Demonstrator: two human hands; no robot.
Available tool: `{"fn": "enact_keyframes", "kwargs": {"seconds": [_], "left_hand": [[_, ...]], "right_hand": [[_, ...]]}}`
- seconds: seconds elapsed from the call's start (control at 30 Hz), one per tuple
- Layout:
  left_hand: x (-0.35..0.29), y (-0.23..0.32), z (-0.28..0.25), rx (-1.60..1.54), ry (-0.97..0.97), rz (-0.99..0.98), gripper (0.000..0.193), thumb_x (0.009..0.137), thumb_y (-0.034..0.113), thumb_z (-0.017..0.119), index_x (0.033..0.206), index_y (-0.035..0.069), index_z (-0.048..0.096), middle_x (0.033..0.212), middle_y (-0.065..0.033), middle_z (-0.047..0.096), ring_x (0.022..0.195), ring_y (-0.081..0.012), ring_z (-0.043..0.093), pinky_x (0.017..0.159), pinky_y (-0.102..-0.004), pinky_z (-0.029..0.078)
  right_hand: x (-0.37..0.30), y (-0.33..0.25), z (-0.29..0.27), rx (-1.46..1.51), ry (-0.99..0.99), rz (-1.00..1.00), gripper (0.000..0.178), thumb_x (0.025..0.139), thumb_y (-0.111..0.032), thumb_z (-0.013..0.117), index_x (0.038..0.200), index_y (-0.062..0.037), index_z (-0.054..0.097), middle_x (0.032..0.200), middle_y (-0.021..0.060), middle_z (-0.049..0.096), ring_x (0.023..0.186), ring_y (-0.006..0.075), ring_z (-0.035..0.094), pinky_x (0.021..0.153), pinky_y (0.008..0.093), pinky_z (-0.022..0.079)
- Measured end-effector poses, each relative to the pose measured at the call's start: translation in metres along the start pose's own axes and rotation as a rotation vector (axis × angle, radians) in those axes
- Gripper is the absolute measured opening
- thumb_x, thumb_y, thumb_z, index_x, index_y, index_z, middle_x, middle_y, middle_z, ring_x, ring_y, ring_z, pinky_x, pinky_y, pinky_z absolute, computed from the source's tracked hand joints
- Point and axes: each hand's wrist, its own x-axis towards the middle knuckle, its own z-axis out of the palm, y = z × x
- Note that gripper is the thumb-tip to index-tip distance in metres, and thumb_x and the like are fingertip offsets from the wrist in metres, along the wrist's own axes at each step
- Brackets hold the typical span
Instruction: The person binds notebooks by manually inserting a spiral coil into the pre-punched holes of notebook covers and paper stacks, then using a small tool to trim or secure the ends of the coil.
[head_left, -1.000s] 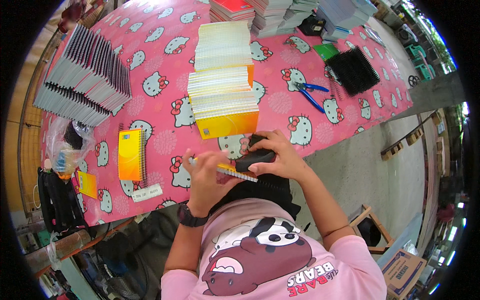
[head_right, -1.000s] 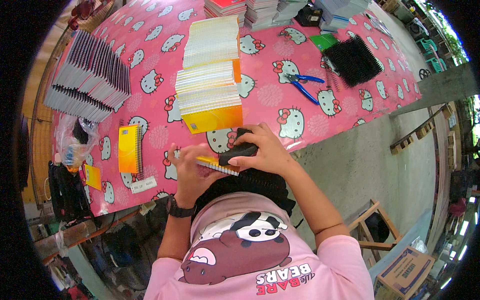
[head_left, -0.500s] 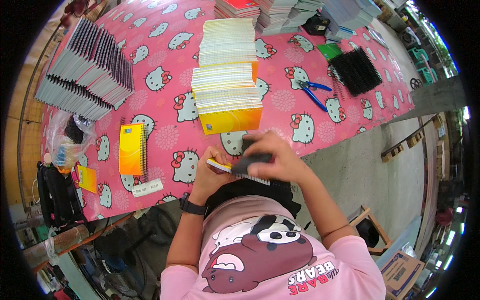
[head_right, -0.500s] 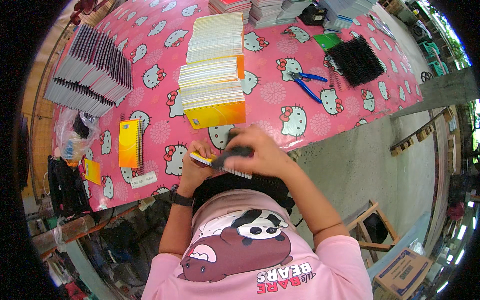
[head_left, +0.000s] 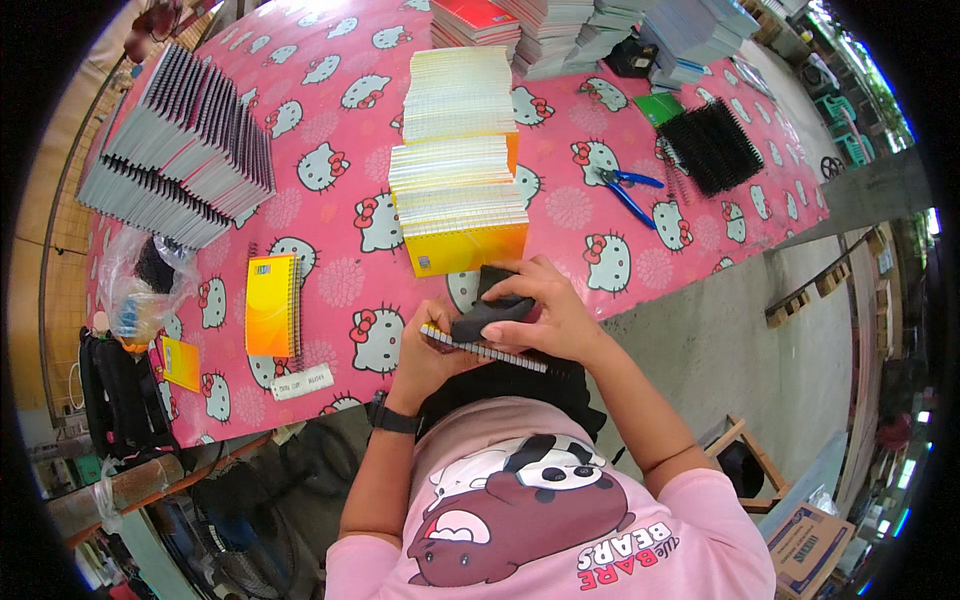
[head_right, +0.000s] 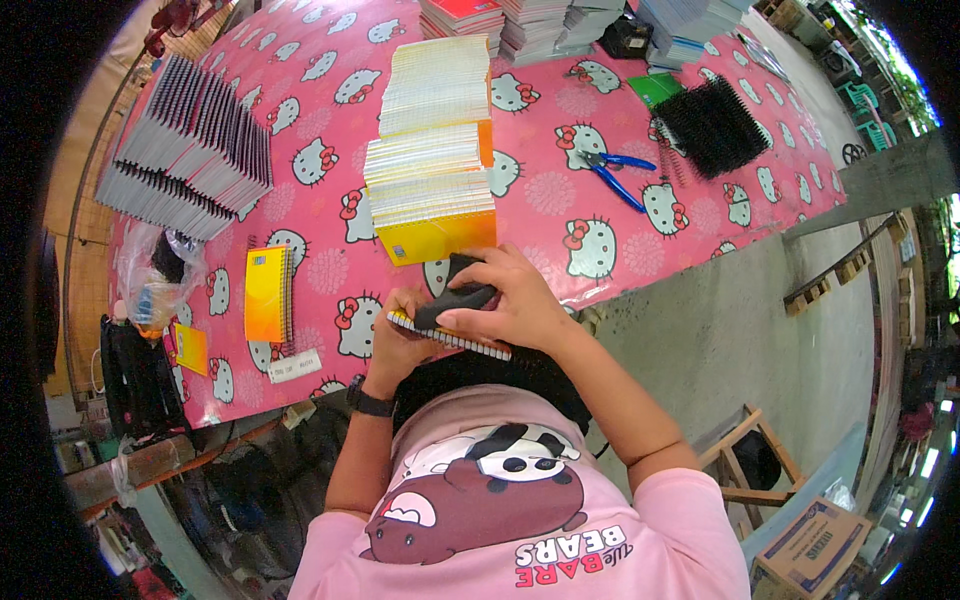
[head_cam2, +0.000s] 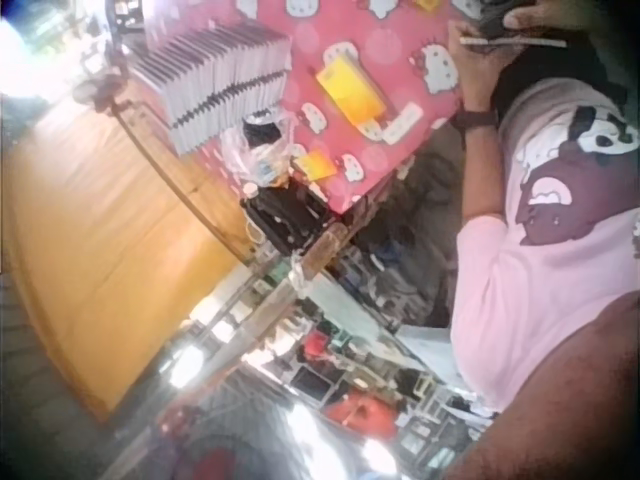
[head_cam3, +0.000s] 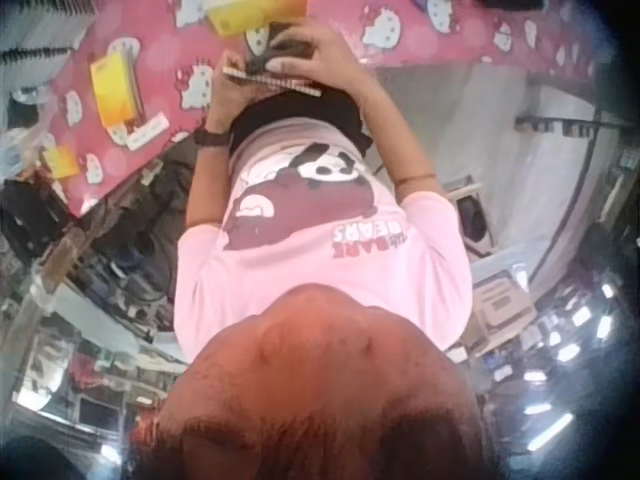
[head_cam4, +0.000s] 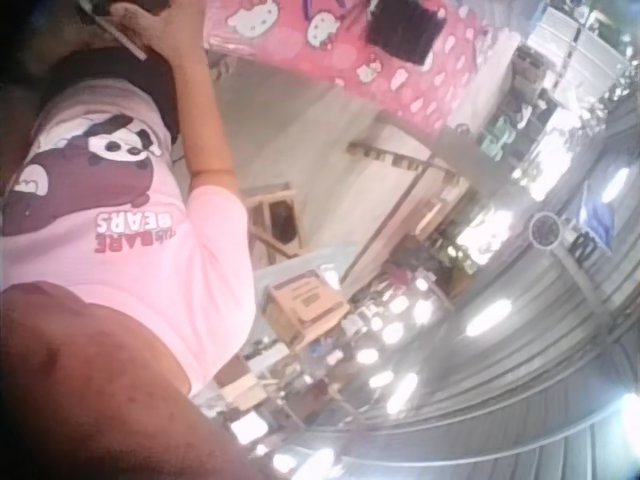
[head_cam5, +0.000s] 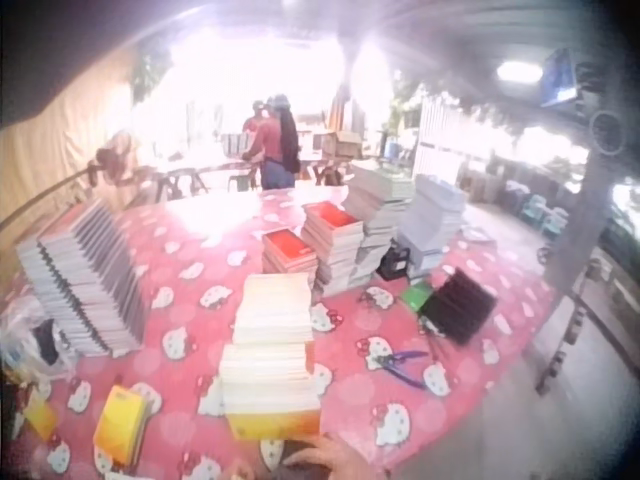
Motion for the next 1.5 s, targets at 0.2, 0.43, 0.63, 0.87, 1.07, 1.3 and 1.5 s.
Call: {"fn": "enact_keyframes", "kwargs": {"seconds": [0.2, 0.43, 0.63, 0.87, 1.07, 1.3, 1.5], "left_hand": [[0.003, 0.0, -0.003, 0.155, 0.003, 0.084, 0.051, 0.056, 0.004, 0.086, 0.08, 0.01, 0.041, 0.077, 0.0005, 0.047, 0.072, -0.0083, 0.046, 0.066, -0.0236, 0.042], [-0.003, 0.019, 0.013, 0.181, 0.036, -0.142, 0.031, 0.075, -0.003, 0.07, 0.089, 0.006, 0.043, 0.078, -0.0012, 0.049, 0.072, -0.0071, 0.049, 0.063, -0.022, 0.044], [-0.001, 0.029, 0.016, 0.325, 0.085, 0.021, 0.025, 0.073, 0.003, 0.074, 0.087, 0.001, 0.053, 0.079, -0.0058, 0.055, 0.07, -0.0107, 0.053, 0.064, -0.0242, 0.045], [0.002, 0.059, 0.033, 0.338, 0.065, 0.041, 0.02, 0.069, 0.001, 0.074, 0.082, 0.0, 0.058, 0.078, -0.0068, 0.058, 0.07, -0.0126, 0.056, 0.063, -0.0251, 0.046], [-0.001, 0.062, 0.036, 0.361, 0.05, 0.107, 0.016, 0.07, 0.001, 0.073, 0.079, 0.001, 0.06, 0.078, -0.0076, 0.06, 0.069, -0.0158, 0.058, 0.061, -0.0259, 0.046], [-0.003, 0.062, 0.03, 0.336, 0.035, 0.03, 0.018, 0.07, -0.002, 0.073, 0.082, 0.0, 0.06, 0.078, -0.0049, 0.061, 0.072, -0.0092, 0.057, 0.065, -0.0221, 0.046], [-0.007, 0.043, 0.018, 0.171, 0.026, -0.101, 0.023, 0.069, -0.005, 0.074, 0.083, 0.001, 0.057, 0.083, -0.0041, 0.062, 0.076, -0.0069, 0.056, 0.068, -0.0218, 0.048]], "right_hand": [[-0.002, -0.001, 0.01, -0.107, 0.036, -0.029, 0.047, 0.064, -0.035, 0.078, 0.099, -0.0065, 0.065, 0.126, 0.0184, 0.051, 0.114, 0.0311, 0.048, 0.096, 0.0387, 0.037], [-0.034, 0.047, -0.052, -0.52, 0.779, -0.019, 0.055, 0.063, -0.034, 0.078, 0.108, -0.0078, 0.059, 0.129, 0.0186, 0.048, 0.114, 0.0329, 0.046, 0.096, 0.0415, 0.035], [-0.023, 0.022, -0.052, -0.657, 0.502, 0.008, 0.044, 0.069, -0.02, 0.076, 0.108, -0.0082, 0.062, 0.119, 0.0113, 0.057, 0.112, 0.0301, 0.049, 0.095, 0.0381, 0.038], [-0.014, -0.033, 0.0, 0.031, 0.119, -0.024, 0.028, 0.073, -0.009, 0.073, 0.098, -0.0045, 0.061, 0.086, 0.0075, 0.059, 0.078, 0.0207, 0.056, 0.069, 0.03, 0.044], [-0.011, -0.038, 0.004, 0.072, 0.112, -0.021, 0.022, 0.072, -0.01, 0.073, 0.087, -0.0048, 0.058, 0.071, 0.0061, 0.049, 0.067, 0.0201, 0.049, 0.058, 0.0303, 0.039], [-0.01, -0.039, 0.005, -0.079, 0.115, -0.159, 0.02, 0.074, -0.01, 0.071, 0.088, -0.0039, 0.058, 0.076, 0.0099, 0.05, 0.072, 0.027, 0.05, 0.063, 0.0334, 0.041], [-0.009, -0.038, 0.014, -0.19, 0.054, -0.211, 0.018, 0.077, -0.007, 0.065, 0.093, -0.004, 0.058, 0.082, 0.012, 0.053, 0.08, 0.0308, 0.051, 0.071, 0.0374, 0.043]]}}
